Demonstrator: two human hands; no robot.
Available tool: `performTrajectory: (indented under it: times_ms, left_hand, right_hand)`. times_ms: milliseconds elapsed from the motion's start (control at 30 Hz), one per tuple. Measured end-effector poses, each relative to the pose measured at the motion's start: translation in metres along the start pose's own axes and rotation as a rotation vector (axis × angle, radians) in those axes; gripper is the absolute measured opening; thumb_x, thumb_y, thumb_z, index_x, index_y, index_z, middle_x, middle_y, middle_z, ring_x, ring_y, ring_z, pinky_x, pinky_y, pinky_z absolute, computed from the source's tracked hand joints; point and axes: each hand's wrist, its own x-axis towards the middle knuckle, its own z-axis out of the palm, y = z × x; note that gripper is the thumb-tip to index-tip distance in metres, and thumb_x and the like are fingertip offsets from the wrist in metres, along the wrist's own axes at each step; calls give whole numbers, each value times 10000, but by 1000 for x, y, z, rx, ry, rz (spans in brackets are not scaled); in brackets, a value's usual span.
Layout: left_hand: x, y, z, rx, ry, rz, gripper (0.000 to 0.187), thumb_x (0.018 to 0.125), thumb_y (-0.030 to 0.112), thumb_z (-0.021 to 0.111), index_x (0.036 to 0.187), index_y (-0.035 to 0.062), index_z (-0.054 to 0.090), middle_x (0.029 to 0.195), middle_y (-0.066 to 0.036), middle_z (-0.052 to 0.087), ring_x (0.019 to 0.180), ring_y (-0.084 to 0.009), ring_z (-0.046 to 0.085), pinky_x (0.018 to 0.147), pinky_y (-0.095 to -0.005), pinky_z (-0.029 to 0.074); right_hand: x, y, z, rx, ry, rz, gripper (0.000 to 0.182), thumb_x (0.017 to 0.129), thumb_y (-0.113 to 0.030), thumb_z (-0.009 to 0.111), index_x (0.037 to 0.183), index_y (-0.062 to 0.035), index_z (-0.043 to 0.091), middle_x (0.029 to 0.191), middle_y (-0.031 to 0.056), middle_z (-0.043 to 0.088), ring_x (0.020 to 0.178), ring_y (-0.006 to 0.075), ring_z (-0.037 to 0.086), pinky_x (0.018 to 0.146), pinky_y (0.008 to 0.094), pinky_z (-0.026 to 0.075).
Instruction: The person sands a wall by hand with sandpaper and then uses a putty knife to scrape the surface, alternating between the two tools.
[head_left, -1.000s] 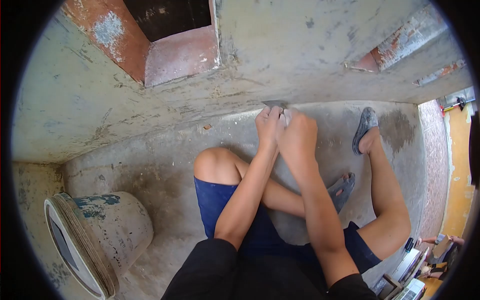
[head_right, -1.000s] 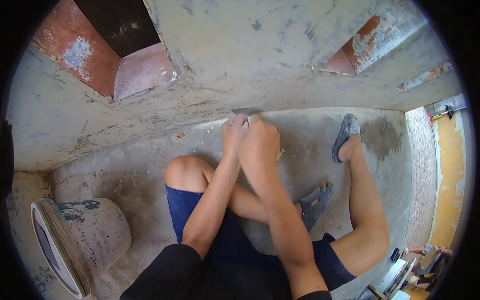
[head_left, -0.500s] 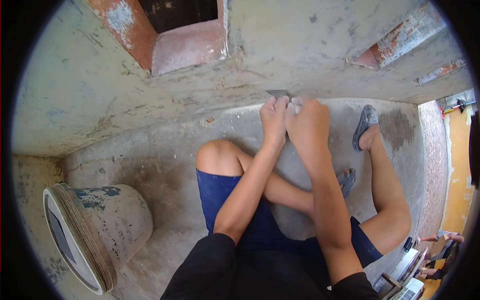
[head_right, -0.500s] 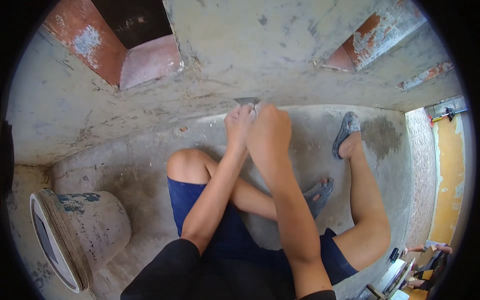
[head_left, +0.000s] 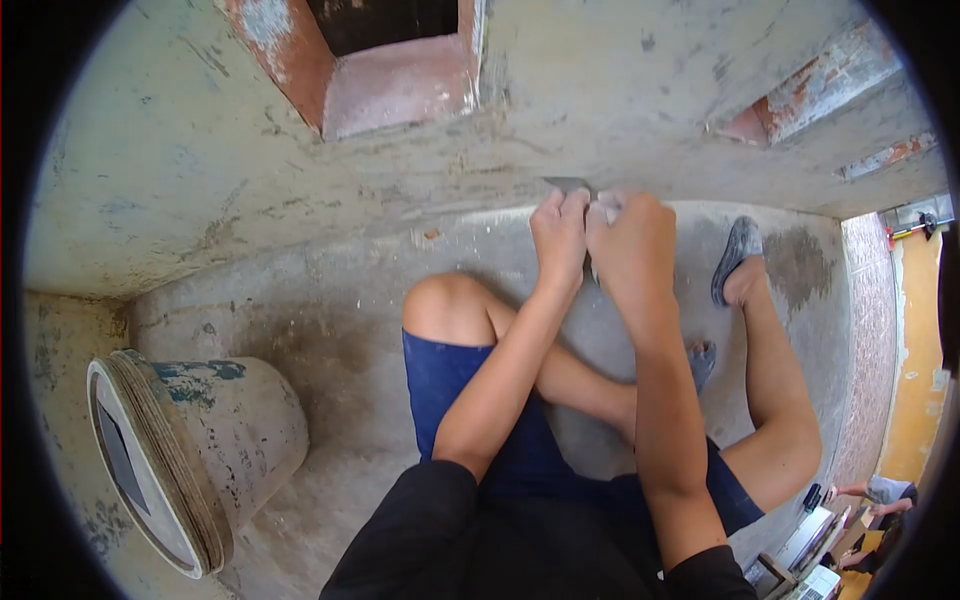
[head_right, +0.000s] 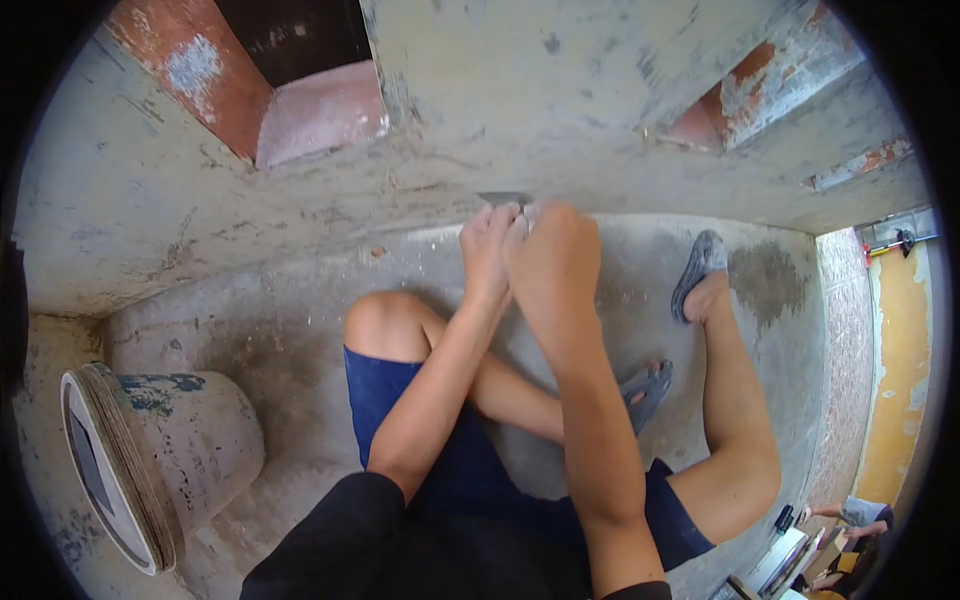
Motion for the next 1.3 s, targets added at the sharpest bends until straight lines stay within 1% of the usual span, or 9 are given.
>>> performTrajectory:
  times_ms: [133, 200, 300, 400, 500, 600, 1000, 1133, 1300]
  left_hand:
    - [15, -4, -5, -7, 25, -50, 186, 928, 27, 629, 747, 58, 604, 717, 47, 519, 630, -45, 463, 554, -244, 369]
    - [15, -20, -14, 32, 68, -20, 192, 931, 25, 626, 744, 60, 606, 712, 49, 514, 634, -45, 461, 556, -248, 371]
    - [11, 2, 2, -67, 80, -42, 194, 944, 31, 614, 753, 61, 621, 718, 47, 518, 649, -48, 459, 571, -262, 378]
    - [14, -6, -11, 144, 20, -8, 200, 962, 65, 604, 765, 56, 631, 725, 40, 535, 658, -54, 475, 576, -261, 384]
    - [15, -5, -5, -55, 40, -81, 199, 958, 82, 619, 761, 54, 632, 730, 33, 555, 655, -60, 489, 568, -257, 388]
    - [13, -8, -6, -105, 51, -70, 213, 958, 91, 623, 748, 53, 627, 727, 28, 565, 660, -63, 504, 565, -255, 395]
    - [20, -25, -12, -21, 72, -52, 186, 927, 69, 623, 744, 40, 617, 714, 13, 564, 648, -78, 497, 561, -278, 401]
    - [15, -28, -22, -84, 73, -173, 192, 932, 74, 618, 743, 41, 615, 709, 13, 563, 652, -81, 502, 564, -279, 403]
    - [15, -18, -19, 113, 122, -47, 185, 914, 70, 623, 740, 55, 563, 675, -4, 538, 593, -81, 491, 500, -268, 379]
  right_hand:
    - [6, 5, 16, -59, 31, 14, 207, 819, -140, 638, 748, 50, 676, 773, 306, 663, 766, 492, 673, 708, 536, 538]
    - [20, 12, 22, -44, -175, 122, 264, 792, -149, 672, 908, 77, 743, 837, 299, 704, 823, 435, 719, 792, 456, 569]
    - [-1, -6, 10, -80, -37, 49, 254, 787, -146, 669, 888, 76, 739, 812, 297, 700, 801, 441, 715, 771, 454, 569]
    - [3, 3, 18, -83, -53, 90, 246, 785, -144, 667, 877, 73, 736, 808, 295, 701, 789, 438, 715, 762, 455, 569]
    - [16, 11, 16, -68, -188, 126, 254, 792, -151, 662, 889, 71, 739, 814, 294, 703, 792, 434, 718, 767, 455, 569]
    - [3, 13, 30, -102, -22, 86, 241, 793, -147, 657, 862, 70, 735, 800, 293, 697, 784, 440, 711, 757, 460, 567]
    - [1, 22, 33, -29, -48, 63, 195, 835, -140, 634, 797, 41, 695, 789, 301, 677, 776, 486, 682, 735, 535, 546]
    - [-11, 33, 53, -89, -69, 104, 210, 812, -140, 653, 837, 55, 728, 779, 290, 685, 767, 465, 695, 720, 486, 563]
    - [-17, 19, 51, -96, -49, 122, 215, 867, -182, 637, 840, 22, 702, 820, 297, 688, 801, 493, 683, 752, 542, 546]
